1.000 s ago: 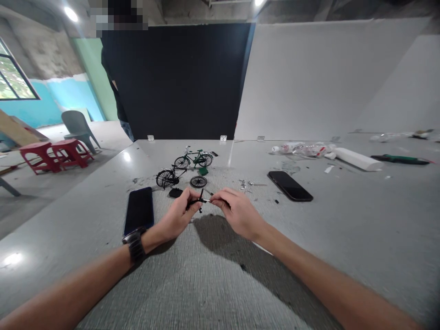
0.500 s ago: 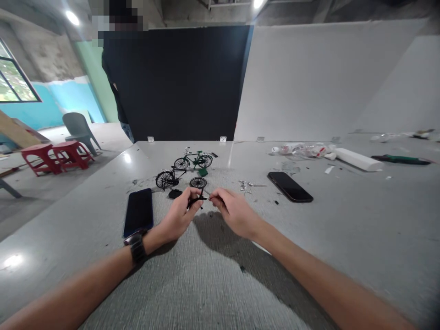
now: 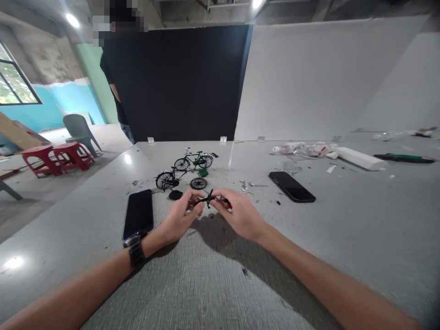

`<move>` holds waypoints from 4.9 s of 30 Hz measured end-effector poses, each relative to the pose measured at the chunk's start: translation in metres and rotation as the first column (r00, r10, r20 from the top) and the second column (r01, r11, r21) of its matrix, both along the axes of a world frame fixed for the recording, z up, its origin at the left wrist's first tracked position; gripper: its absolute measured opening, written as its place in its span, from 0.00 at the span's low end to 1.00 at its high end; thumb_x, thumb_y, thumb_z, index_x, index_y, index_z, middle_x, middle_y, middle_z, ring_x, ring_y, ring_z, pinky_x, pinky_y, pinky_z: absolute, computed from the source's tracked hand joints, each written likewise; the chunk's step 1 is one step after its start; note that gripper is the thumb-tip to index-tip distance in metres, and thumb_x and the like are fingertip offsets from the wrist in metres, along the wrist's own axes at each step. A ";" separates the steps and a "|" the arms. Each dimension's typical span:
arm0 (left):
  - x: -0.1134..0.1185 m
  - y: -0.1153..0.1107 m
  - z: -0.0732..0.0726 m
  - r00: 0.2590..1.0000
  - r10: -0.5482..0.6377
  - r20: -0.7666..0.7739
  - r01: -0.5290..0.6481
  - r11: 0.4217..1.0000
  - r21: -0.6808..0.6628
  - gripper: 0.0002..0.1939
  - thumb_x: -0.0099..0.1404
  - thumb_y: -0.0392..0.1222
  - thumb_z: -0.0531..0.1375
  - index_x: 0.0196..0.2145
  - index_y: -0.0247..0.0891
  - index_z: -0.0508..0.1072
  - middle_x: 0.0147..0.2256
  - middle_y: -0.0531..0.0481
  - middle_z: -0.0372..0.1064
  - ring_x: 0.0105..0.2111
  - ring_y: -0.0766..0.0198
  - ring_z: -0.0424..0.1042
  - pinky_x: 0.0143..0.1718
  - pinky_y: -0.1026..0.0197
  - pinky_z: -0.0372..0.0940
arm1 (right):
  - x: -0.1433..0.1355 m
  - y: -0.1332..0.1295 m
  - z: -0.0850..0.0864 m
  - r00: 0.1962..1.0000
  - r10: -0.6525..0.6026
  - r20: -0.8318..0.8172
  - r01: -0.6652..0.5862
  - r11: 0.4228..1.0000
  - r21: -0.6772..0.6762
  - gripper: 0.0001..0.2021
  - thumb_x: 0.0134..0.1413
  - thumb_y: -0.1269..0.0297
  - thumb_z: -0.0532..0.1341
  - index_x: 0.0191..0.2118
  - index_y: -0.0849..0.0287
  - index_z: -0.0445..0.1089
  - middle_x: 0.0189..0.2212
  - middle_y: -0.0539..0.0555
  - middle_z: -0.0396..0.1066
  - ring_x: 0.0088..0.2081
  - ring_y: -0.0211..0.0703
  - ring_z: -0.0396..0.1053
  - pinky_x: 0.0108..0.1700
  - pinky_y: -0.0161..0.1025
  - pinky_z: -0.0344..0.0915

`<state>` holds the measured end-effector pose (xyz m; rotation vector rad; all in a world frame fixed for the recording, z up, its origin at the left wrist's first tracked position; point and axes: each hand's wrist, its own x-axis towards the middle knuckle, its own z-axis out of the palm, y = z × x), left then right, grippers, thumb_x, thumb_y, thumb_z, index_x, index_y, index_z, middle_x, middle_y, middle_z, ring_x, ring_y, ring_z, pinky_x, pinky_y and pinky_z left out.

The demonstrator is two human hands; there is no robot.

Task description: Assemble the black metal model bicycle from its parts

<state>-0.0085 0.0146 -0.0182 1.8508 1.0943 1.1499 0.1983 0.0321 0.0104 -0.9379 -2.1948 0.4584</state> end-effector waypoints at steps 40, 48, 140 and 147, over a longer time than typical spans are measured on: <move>0.004 -0.001 0.006 0.995 -0.057 -0.076 0.061 0.997 0.056 0.11 0.69 0.48 0.58 0.41 0.38 0.72 0.38 0.47 0.73 0.36 0.61 0.71 0.40 0.58 0.65 | 0.006 -0.002 0.006 0.995 0.090 0.035 -0.085 0.988 -0.125 0.14 0.63 0.52 0.57 0.42 0.57 0.71 0.19 0.43 0.54 0.21 0.35 0.51 0.25 0.34 0.47; -0.001 0.000 0.005 1.000 0.009 -0.022 -0.007 0.997 0.078 0.16 0.65 0.48 0.63 0.47 0.39 0.71 0.37 0.48 0.74 0.37 0.61 0.73 0.42 0.57 0.66 | 0.006 -0.001 0.003 0.994 0.079 0.080 -0.077 0.996 -0.037 0.14 0.63 0.55 0.58 0.47 0.57 0.74 0.17 0.44 0.57 0.20 0.34 0.51 0.25 0.34 0.48; -0.005 0.013 0.000 0.925 0.321 0.203 -0.322 0.946 -0.033 0.13 0.64 0.50 0.61 0.31 0.38 0.68 0.26 0.54 0.66 0.27 0.66 0.68 0.29 0.63 0.61 | -0.042 0.076 0.003 0.772 -0.088 0.629 0.015 0.992 0.121 0.25 0.67 0.56 0.53 0.63 0.65 0.63 0.61 0.68 0.63 0.61 0.62 0.61 0.58 0.55 0.60; -0.004 0.011 0.003 0.922 0.317 0.221 -0.318 0.948 -0.031 0.12 0.63 0.49 0.61 0.30 0.38 0.68 0.26 0.54 0.67 0.26 0.67 0.66 0.28 0.63 0.61 | -0.064 0.090 0.005 0.743 -0.061 0.666 -0.004 0.995 0.096 0.16 0.64 0.60 0.58 0.50 0.64 0.73 0.46 0.67 0.76 0.49 0.57 0.72 0.46 0.44 0.65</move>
